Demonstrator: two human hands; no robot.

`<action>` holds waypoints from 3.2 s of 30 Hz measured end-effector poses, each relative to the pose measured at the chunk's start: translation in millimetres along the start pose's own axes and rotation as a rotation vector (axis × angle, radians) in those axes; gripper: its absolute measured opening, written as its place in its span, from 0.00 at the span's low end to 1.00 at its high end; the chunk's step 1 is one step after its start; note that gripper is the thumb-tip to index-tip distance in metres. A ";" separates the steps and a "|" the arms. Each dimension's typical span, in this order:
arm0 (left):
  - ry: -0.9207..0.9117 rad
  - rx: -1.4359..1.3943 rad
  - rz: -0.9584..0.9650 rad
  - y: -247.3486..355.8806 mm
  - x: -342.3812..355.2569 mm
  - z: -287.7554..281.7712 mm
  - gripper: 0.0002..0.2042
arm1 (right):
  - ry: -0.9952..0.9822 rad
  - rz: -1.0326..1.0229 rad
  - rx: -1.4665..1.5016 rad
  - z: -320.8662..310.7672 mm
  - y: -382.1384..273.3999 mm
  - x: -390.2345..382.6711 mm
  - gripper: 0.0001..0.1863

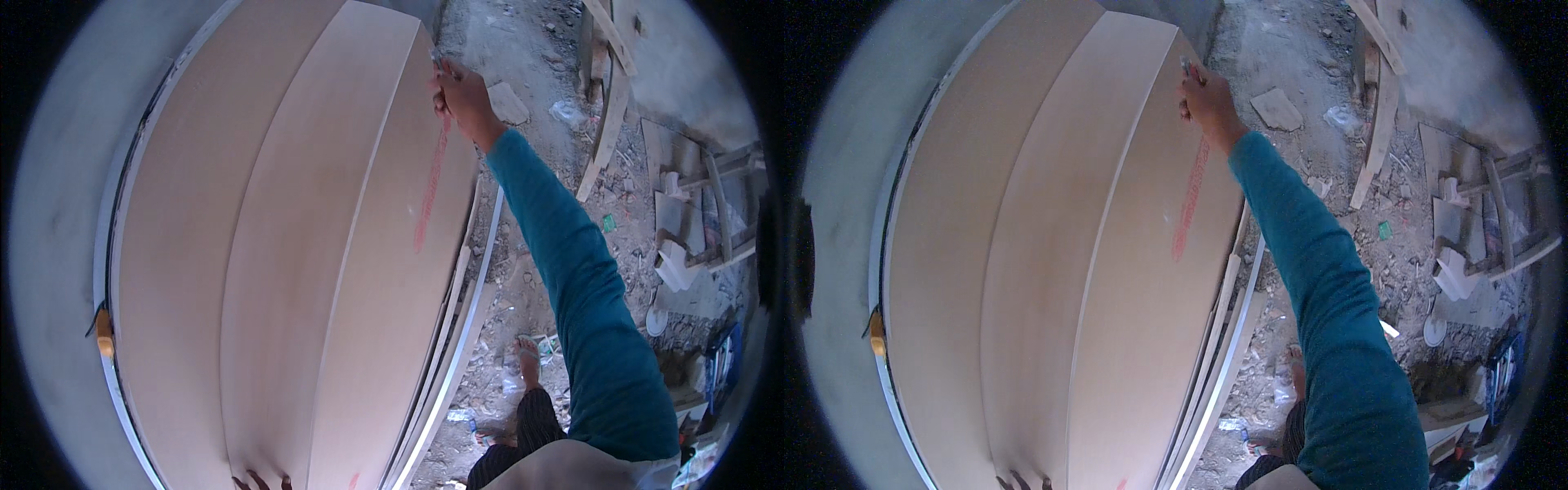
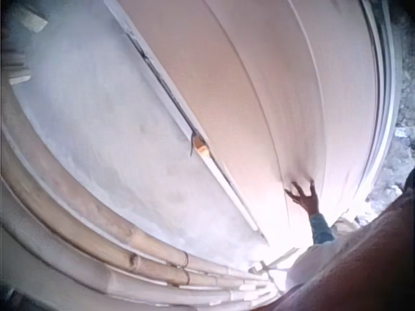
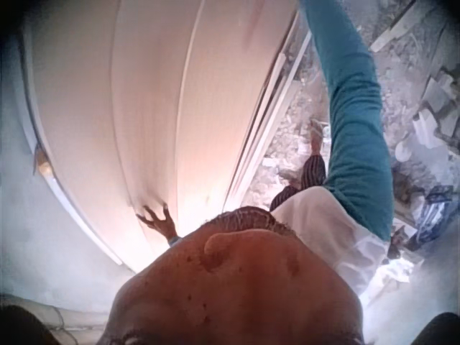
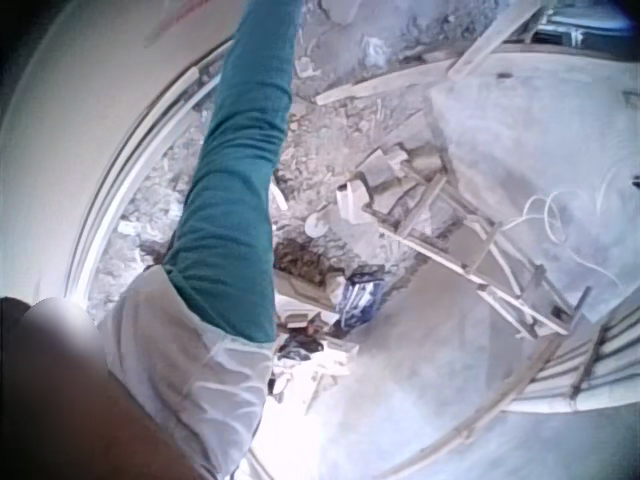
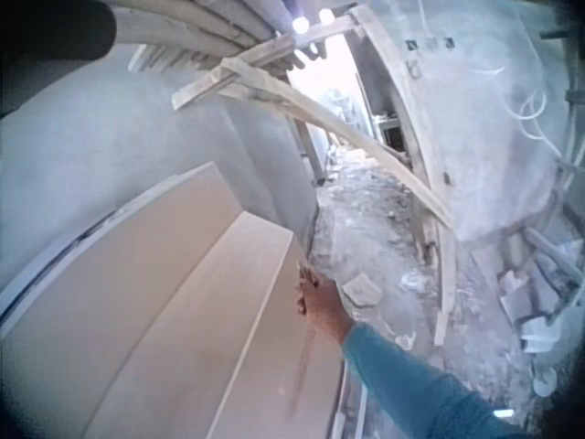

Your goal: The person measures a drywall sheet with a tape measure and uses a long metal straightedge and a utility knife to score and cut the sheet, then snaps it along the score line to separate a strip.

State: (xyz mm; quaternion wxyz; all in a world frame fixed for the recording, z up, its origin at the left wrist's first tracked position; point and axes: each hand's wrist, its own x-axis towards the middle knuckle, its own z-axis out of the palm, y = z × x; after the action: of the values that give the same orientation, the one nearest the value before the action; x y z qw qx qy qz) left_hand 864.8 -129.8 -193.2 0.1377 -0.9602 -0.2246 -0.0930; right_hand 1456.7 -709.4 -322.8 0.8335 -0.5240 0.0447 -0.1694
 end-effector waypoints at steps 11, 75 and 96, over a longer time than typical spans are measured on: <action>0.036 0.027 0.187 5.2 18.9 -7.0 0.44 | 0.080 0.025 -0.021 -5.6 17.5 168.0 0.14; 0.035 0.101 0.065 -20.8 10.4 4.0 0.42 | -0.112 0.243 -0.290 23.8 1.9 69.8 0.12; -0.005 0.085 0.053 -30.9 5.3 14.8 0.43 | -0.051 0.336 -0.328 65.0 -9.9 -48.2 0.12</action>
State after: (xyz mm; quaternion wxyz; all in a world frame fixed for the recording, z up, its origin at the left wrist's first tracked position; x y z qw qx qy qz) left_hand 857.1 -96.5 -199.1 0.1802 -0.9594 -0.2029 -0.0772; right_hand 1425.5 -641.6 -290.0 0.7545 -0.6418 0.1371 -0.0051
